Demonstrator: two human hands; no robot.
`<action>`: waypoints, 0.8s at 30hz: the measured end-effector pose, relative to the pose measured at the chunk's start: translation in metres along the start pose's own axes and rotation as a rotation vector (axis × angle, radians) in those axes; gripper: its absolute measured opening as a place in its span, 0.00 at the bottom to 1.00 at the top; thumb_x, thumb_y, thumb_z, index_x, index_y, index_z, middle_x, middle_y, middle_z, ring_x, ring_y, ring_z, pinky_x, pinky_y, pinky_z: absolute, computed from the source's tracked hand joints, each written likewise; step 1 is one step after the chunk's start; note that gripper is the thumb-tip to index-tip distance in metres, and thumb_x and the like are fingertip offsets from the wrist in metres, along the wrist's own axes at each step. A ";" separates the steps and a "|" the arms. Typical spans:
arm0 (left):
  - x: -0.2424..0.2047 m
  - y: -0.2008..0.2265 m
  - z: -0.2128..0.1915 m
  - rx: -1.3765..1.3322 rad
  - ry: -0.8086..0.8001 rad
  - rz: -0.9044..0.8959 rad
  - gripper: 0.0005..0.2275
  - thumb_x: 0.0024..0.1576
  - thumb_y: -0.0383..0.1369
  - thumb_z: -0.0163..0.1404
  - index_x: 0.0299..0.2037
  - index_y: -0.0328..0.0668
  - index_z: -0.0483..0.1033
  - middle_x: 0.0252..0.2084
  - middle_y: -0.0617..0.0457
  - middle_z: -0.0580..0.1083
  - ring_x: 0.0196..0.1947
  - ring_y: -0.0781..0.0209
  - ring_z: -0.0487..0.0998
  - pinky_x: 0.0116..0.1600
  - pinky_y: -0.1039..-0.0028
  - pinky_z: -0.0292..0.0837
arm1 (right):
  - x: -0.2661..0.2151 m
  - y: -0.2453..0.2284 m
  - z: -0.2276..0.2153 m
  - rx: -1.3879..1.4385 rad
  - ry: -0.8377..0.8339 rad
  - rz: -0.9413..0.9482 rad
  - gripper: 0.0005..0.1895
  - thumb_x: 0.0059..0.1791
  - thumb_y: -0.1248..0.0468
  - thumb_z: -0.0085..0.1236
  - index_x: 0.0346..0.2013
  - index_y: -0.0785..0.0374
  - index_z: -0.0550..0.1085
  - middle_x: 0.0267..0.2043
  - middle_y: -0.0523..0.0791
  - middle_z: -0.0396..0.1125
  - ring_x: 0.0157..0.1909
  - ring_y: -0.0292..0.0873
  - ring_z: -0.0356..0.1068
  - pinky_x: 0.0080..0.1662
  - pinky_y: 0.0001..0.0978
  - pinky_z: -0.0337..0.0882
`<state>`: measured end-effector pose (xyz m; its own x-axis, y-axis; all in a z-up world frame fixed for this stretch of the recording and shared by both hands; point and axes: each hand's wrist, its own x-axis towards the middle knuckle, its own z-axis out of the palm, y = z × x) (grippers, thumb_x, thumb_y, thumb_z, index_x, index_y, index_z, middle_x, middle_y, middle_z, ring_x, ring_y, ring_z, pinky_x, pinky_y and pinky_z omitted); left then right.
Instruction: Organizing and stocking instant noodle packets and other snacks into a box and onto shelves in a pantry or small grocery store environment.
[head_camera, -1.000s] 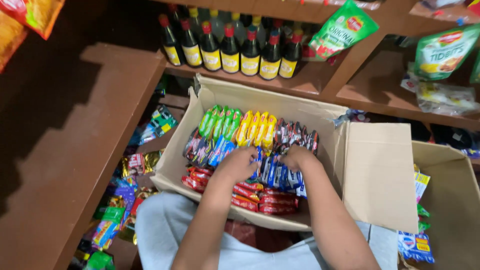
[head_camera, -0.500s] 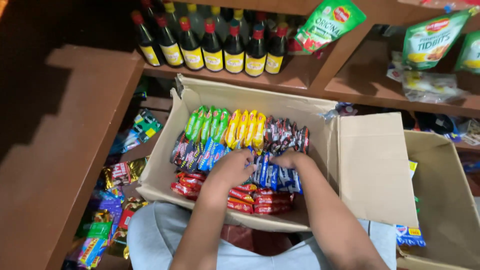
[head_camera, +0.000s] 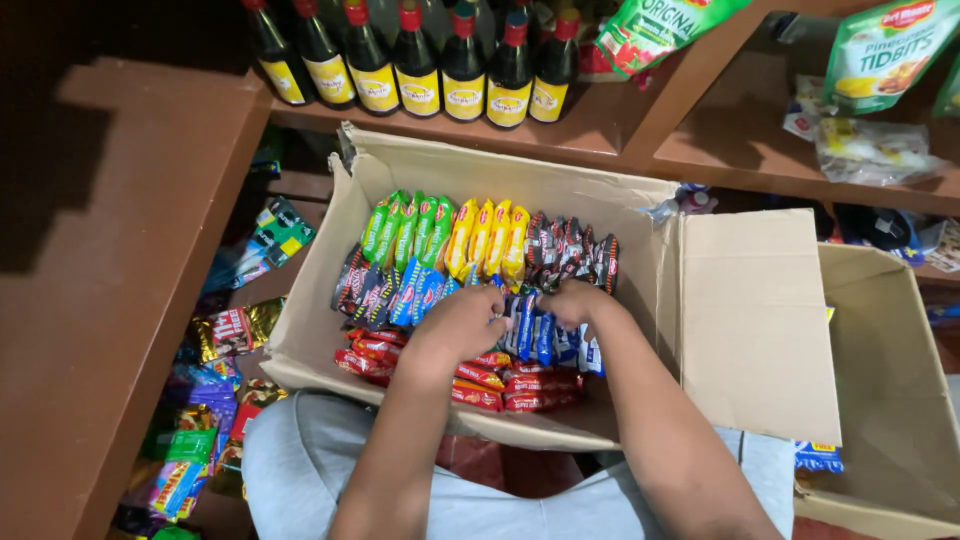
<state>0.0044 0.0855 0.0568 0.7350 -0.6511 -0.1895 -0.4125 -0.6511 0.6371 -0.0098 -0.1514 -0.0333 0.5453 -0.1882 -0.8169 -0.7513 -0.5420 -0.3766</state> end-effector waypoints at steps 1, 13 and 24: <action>0.001 -0.001 0.001 0.000 -0.001 0.002 0.13 0.53 0.39 0.58 0.40 0.37 0.77 0.41 0.40 0.77 0.45 0.38 0.78 0.49 0.53 0.72 | 0.006 0.004 0.005 0.001 0.001 0.001 0.27 0.50 0.46 0.58 0.52 0.64 0.74 0.45 0.51 0.76 0.44 0.48 0.77 0.41 0.61 0.77; 0.000 -0.005 0.008 0.042 -0.085 -0.031 0.12 0.54 0.40 0.58 0.39 0.38 0.79 0.41 0.39 0.78 0.45 0.38 0.78 0.50 0.53 0.73 | 0.067 0.046 0.038 0.573 0.109 -0.242 0.30 0.37 0.71 0.73 0.49 0.73 0.68 0.45 0.53 0.70 0.42 0.51 0.79 0.40 0.52 0.81; 0.013 0.022 0.027 0.371 -0.193 -0.054 0.10 0.54 0.31 0.56 0.45 0.42 0.82 0.46 0.41 0.79 0.48 0.39 0.80 0.53 0.52 0.75 | 0.039 0.033 0.029 0.490 -0.149 -0.057 0.31 0.45 0.63 0.71 0.55 0.79 0.68 0.44 0.60 0.73 0.37 0.55 0.76 0.41 0.49 0.82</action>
<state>-0.0101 0.0521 0.0484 0.6609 -0.6505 -0.3741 -0.5680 -0.7595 0.3171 -0.0243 -0.1527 -0.0901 0.5582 -0.0312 -0.8291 -0.8275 -0.0937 -0.5536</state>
